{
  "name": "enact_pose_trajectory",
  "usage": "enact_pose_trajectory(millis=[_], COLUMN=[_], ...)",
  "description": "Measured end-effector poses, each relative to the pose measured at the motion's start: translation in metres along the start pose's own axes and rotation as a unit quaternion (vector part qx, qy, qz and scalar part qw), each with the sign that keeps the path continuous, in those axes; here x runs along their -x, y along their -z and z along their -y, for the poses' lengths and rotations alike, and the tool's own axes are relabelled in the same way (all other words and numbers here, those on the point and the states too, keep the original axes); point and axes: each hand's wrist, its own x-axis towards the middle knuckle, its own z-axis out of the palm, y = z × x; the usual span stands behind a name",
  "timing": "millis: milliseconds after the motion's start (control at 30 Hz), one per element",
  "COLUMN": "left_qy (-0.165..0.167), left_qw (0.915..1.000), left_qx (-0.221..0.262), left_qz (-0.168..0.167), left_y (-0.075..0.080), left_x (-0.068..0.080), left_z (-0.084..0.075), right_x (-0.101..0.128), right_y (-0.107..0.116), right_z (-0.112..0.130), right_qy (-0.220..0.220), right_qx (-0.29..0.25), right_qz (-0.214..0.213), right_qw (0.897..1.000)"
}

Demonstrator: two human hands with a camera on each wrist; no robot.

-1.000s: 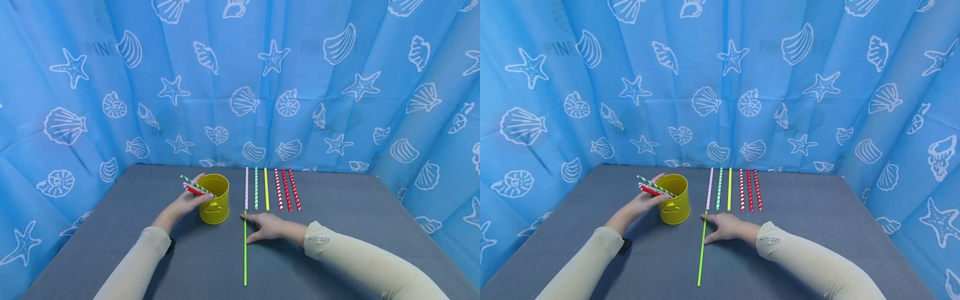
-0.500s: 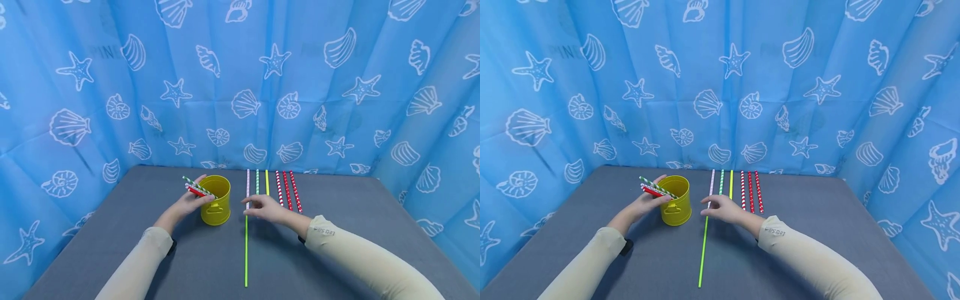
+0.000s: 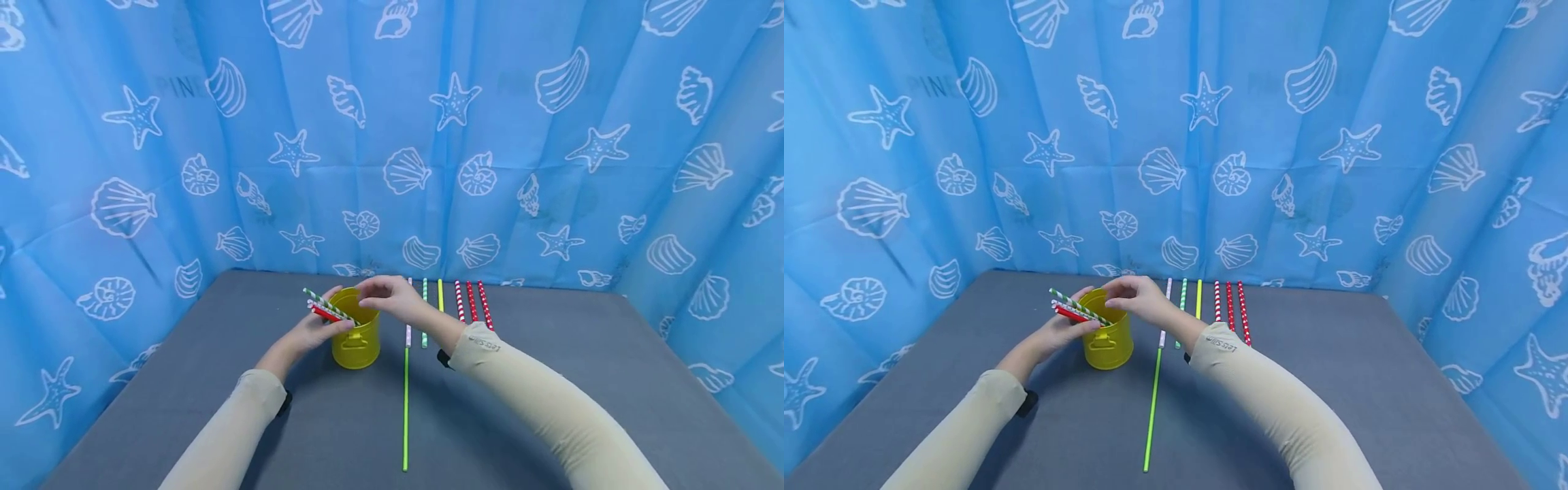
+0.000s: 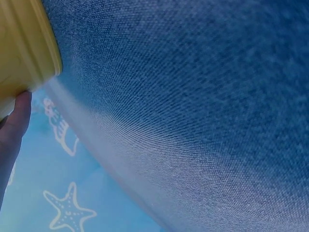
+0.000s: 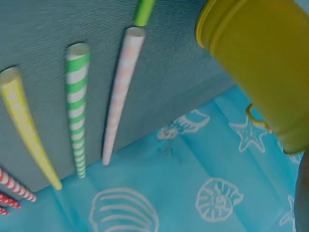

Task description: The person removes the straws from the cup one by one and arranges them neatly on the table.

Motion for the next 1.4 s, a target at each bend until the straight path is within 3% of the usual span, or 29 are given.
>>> enact_pose_trajectory(millis=[233, 433, 600, 1100, 1400], left_qy=[-0.034, -0.037, -0.045, -0.016, 0.000], left_qw=[0.9989, 0.9985, 0.9983, 0.9997, 0.9999], left_qx=[0.018, 0.028, 0.027, 0.001, 0.000], left_qz=[0.026, 0.030, 0.026, 0.017, 0.012], left_y=[-0.004, -0.004, -0.004, 0.000, 0.002], left_x=[-0.003, -0.004, -0.004, 0.000, -0.001], left_z=[0.001, 0.000, -0.001, -0.002, 0.000], right_x=[-0.021, -0.030, -0.032, -0.032, -0.031], right_y=[-0.010, -0.018, -0.025, -0.028, -0.029], right_z=[0.003, 0.005, 0.005, -0.001, -0.004], right_qy=[-0.020, -0.028, -0.023, -0.039, -0.035], right_qx=[0.070, 0.116, 0.143, 0.121, 0.054], right_qz=[0.082, 0.109, 0.098, 0.078, 0.013], right_qw=[0.994, 0.987, 0.985, 0.989, 0.998])
